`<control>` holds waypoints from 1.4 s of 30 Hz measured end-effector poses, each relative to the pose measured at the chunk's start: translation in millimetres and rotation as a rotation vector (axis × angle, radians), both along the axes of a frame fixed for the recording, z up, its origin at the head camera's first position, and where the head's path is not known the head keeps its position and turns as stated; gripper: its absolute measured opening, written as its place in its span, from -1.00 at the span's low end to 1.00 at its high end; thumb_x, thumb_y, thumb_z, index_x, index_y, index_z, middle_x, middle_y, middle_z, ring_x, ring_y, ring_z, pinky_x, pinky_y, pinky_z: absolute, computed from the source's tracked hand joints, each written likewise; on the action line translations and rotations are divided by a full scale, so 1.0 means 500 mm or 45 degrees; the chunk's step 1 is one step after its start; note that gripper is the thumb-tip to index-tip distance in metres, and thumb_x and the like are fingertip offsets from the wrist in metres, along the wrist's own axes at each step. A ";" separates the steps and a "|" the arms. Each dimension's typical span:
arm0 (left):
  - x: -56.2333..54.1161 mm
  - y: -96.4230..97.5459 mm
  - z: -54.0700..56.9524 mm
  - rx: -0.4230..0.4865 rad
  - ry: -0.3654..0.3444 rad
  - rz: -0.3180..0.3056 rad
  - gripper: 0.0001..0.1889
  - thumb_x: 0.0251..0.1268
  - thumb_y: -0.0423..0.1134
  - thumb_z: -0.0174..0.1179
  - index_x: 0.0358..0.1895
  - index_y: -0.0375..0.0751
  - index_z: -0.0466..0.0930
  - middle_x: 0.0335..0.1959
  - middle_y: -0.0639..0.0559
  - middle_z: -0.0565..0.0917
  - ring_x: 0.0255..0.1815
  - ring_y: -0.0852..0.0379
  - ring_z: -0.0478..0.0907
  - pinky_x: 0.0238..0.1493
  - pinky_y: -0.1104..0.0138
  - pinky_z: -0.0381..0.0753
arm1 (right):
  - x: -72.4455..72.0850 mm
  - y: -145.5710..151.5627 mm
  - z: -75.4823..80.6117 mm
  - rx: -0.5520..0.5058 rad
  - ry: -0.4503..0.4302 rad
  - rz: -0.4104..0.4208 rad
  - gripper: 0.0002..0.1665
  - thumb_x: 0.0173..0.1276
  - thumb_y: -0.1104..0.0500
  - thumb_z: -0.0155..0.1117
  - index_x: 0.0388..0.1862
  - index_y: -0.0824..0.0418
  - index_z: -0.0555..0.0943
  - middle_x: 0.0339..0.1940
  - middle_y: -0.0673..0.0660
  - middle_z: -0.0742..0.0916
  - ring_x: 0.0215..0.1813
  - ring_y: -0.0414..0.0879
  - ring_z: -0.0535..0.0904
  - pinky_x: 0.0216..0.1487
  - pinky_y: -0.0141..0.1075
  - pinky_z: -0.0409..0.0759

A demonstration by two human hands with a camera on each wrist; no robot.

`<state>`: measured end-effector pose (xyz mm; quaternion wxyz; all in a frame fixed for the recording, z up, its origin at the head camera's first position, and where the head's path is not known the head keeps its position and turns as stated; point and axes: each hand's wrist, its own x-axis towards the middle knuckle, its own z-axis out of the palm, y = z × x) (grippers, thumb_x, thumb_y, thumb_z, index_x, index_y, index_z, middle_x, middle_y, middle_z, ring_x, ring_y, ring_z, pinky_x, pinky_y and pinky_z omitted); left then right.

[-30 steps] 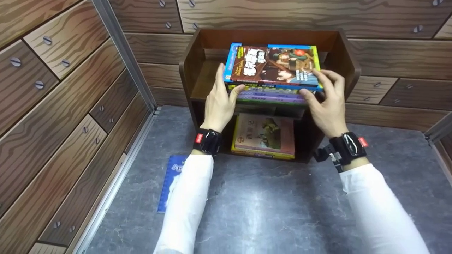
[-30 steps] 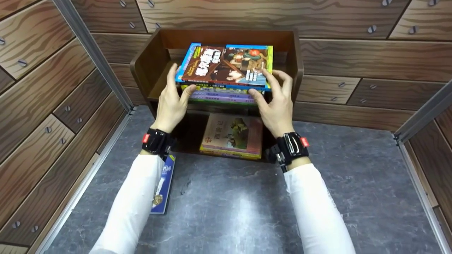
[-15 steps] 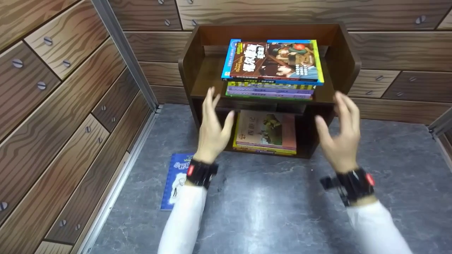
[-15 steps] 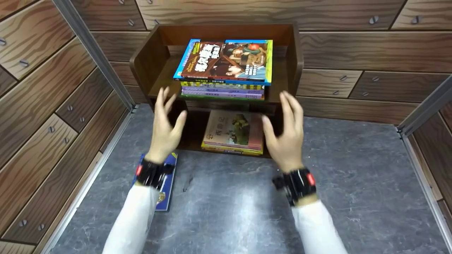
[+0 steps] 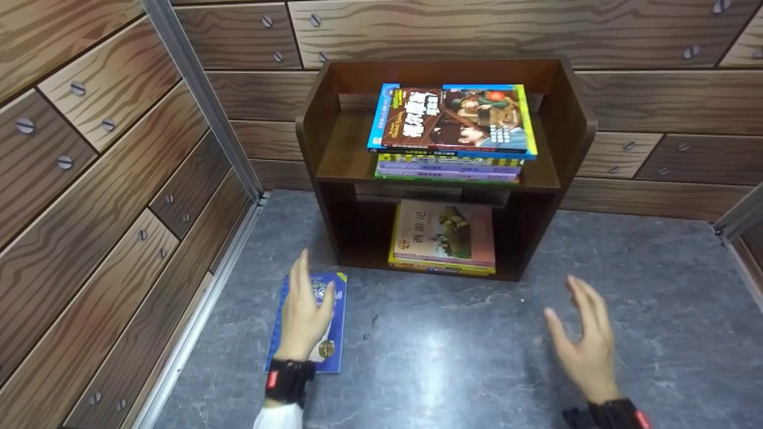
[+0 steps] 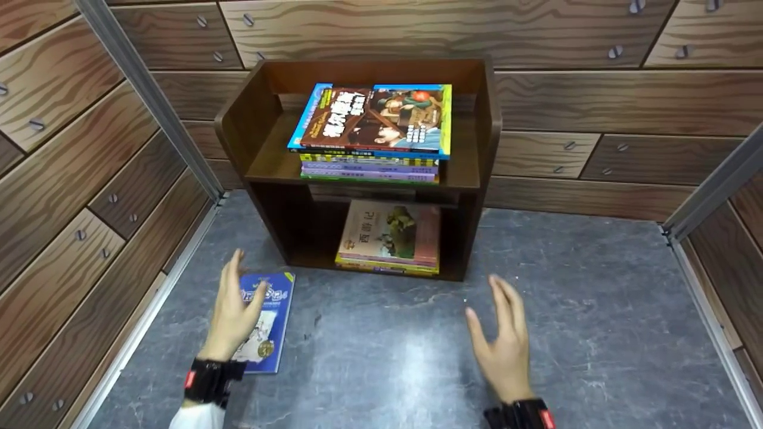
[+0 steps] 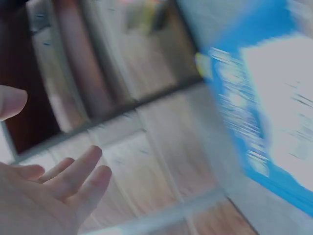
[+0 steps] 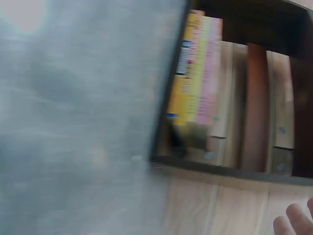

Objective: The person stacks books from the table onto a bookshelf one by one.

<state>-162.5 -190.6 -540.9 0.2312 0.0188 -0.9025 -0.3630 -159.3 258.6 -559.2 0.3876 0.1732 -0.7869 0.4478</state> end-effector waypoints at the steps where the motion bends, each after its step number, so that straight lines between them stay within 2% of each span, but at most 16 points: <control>1: 0.010 -0.012 -0.013 -0.006 -0.058 0.032 -0.13 0.48 -0.17 0.25 0.69 -0.21 -0.06 0.60 -0.33 0.19 -0.06 -0.23 0.66 -0.24 0.01 0.73 | 0.009 0.002 -0.014 0.002 -0.025 -0.007 -0.14 0.06 0.56 0.42 0.43 0.44 0.48 0.30 0.50 0.57 0.36 -0.29 0.45 0.39 -0.51 0.38; 3: 0.028 -0.033 -0.036 -0.013 -0.170 0.091 -0.12 0.49 -0.15 0.23 0.68 -0.24 -0.08 0.62 -0.36 0.13 -0.21 -0.23 0.65 -0.35 0.02 0.70 | 0.024 0.002 -0.040 -0.004 -0.070 -0.020 -0.12 0.06 0.57 0.43 0.45 0.41 0.48 0.30 0.47 0.57 0.36 -0.32 0.44 0.39 -0.54 0.36; 4: 0.035 -0.042 -0.047 -0.017 -0.217 0.122 -0.12 0.48 -0.15 0.23 0.68 -0.25 -0.08 0.62 -0.38 0.11 -0.22 -0.23 0.65 -0.37 0.02 0.70 | 0.032 0.000 -0.052 -0.011 -0.085 -0.021 -0.12 0.05 0.58 0.43 0.44 0.42 0.48 0.30 0.46 0.57 0.36 -0.33 0.44 0.39 -0.55 0.36; 7: 0.051 -0.065 -0.072 -0.041 -0.347 0.211 -0.11 0.45 -0.14 0.26 0.66 -0.34 -0.05 0.62 -0.42 0.09 0.06 -0.40 0.61 -0.09 -0.15 0.71 | 0.053 -0.010 -0.081 -0.035 -0.126 -0.019 -0.12 0.04 0.61 0.42 0.44 0.44 0.48 0.28 0.45 0.57 0.36 -0.34 0.44 0.37 -0.58 0.36; 9: 0.060 -0.074 -0.083 -0.045 -0.447 0.262 -0.09 0.42 -0.12 0.28 0.63 -0.42 -0.03 0.60 -0.50 0.07 0.26 -0.51 0.48 0.14 -0.28 0.59 | 0.066 -0.017 -0.095 -0.049 -0.162 -0.023 -0.12 0.05 0.62 0.42 0.44 0.45 0.47 0.27 0.45 0.57 0.36 -0.36 0.44 0.36 -0.60 0.36; 11: 0.065 -0.078 -0.091 -0.049 -0.564 0.305 -0.04 0.38 -0.04 0.30 0.59 -0.52 -0.02 0.57 -0.60 0.05 0.46 -0.59 0.22 0.37 -0.37 0.33 | 0.077 -0.025 -0.104 -0.064 -0.225 -0.041 -0.12 0.09 0.62 0.42 0.46 0.42 0.46 0.28 0.44 0.56 0.36 -0.40 0.43 0.34 -0.61 0.36; 13: 0.070 -0.079 -0.099 -0.052 -0.679 0.338 0.05 0.34 0.07 0.33 0.56 -0.60 -0.03 0.51 -0.70 0.05 0.49 -0.63 0.13 0.41 -0.40 0.24 | 0.086 -0.031 -0.108 -0.068 -0.315 -0.073 -0.13 0.17 0.57 0.41 0.50 0.37 0.43 0.31 0.39 0.55 0.35 -0.45 0.39 0.32 -0.65 0.34; 15: 0.074 -0.079 -0.106 -0.067 -0.771 0.365 0.13 0.27 0.16 0.37 0.54 -0.65 -0.03 0.46 -0.76 0.07 0.47 -0.66 0.11 0.40 -0.39 0.27 | 0.093 -0.037 -0.111 -0.077 -0.405 -0.102 -0.16 0.25 0.52 0.41 0.53 0.33 0.41 0.35 0.36 0.53 0.35 -0.49 0.36 0.31 -0.68 0.32; 18: 0.073 -0.083 -0.112 -0.102 -0.832 0.400 0.23 0.13 0.24 0.45 0.53 -0.67 0.02 0.36 -0.78 0.15 0.39 -0.64 0.19 0.31 -0.36 0.39 | 0.100 -0.042 -0.112 -0.074 -0.512 -0.134 -0.17 0.31 0.47 0.41 0.55 0.30 0.39 0.39 0.31 0.52 0.34 -0.54 0.32 0.28 -0.72 0.28; 23: 0.060 -0.096 -0.111 -0.102 -0.884 0.421 0.24 -0.04 0.27 0.56 0.43 -0.71 0.18 0.23 -0.74 0.28 0.28 -0.59 0.30 0.26 -0.31 0.46 | 0.105 -0.047 -0.112 -0.079 -0.549 -0.133 -0.16 0.32 0.46 0.40 0.57 0.26 0.38 0.41 0.28 0.50 0.35 -0.53 0.32 0.28 -0.70 0.30; 26: 0.054 -0.104 -0.109 -0.020 -0.896 0.393 0.22 -0.08 0.23 0.60 0.38 -0.73 0.21 0.20 -0.74 0.30 0.23 -0.59 0.38 0.24 -0.31 0.48 | 0.107 -0.050 -0.112 -0.076 -0.542 -0.119 -0.16 0.32 0.47 0.41 0.57 0.25 0.39 0.41 0.29 0.51 0.35 -0.52 0.33 0.28 -0.69 0.31; 30: 0.057 -0.112 -0.109 0.120 -0.875 0.318 0.16 0.08 0.12 0.55 0.41 -0.75 0.13 0.26 -0.79 0.30 0.27 -0.62 0.40 0.31 -0.32 0.43 | 0.111 -0.062 -0.108 -0.082 -0.552 -0.103 -0.17 0.32 0.47 0.40 0.56 0.26 0.39 0.40 0.28 0.51 0.35 -0.51 0.35 0.27 -0.68 0.35; 35: 0.068 -0.099 -0.109 0.240 -0.856 0.216 0.00 0.43 0.01 0.29 0.49 -0.77 -0.04 0.46 -0.72 0.19 0.49 -0.58 0.18 0.52 -0.25 0.18 | 0.116 -0.077 -0.086 -0.101 -0.616 -0.083 -0.16 0.38 0.45 0.37 0.60 0.19 0.35 0.44 0.19 0.49 0.36 -0.48 0.35 0.27 -0.69 0.33; 37: 0.077 -0.087 -0.107 0.326 -0.795 0.178 -0.13 0.52 -0.08 0.19 0.48 -0.76 -0.02 0.45 -0.71 0.21 0.49 -0.57 0.20 0.52 -0.25 0.19 | 0.117 -0.083 -0.076 -0.113 -0.636 -0.065 -0.16 0.40 0.45 0.35 0.61 0.15 0.34 0.45 0.14 0.48 0.36 -0.47 0.35 0.27 -0.69 0.33; 39: 0.085 -0.070 -0.103 0.408 -0.677 0.140 -0.31 0.55 -0.18 0.15 0.41 -0.72 0.14 0.33 -0.68 0.39 0.38 -0.52 0.38 0.44 -0.23 0.34 | 0.118 -0.089 -0.068 -0.127 -0.638 -0.042 -0.16 0.41 0.45 0.34 0.62 0.12 0.33 0.45 0.11 0.48 0.37 -0.45 0.36 0.28 -0.69 0.34; 42: 0.094 -0.039 -0.092 0.546 -0.514 0.049 -0.56 0.56 -0.30 0.10 0.24 -0.63 0.28 0.02 -0.53 0.61 0.00 -0.35 0.62 0.08 -0.12 0.62 | 0.120 -0.100 -0.059 -0.175 -0.610 0.012 -0.17 0.41 0.47 0.32 0.61 0.15 0.34 0.44 0.10 0.49 0.38 -0.39 0.41 0.30 -0.65 0.37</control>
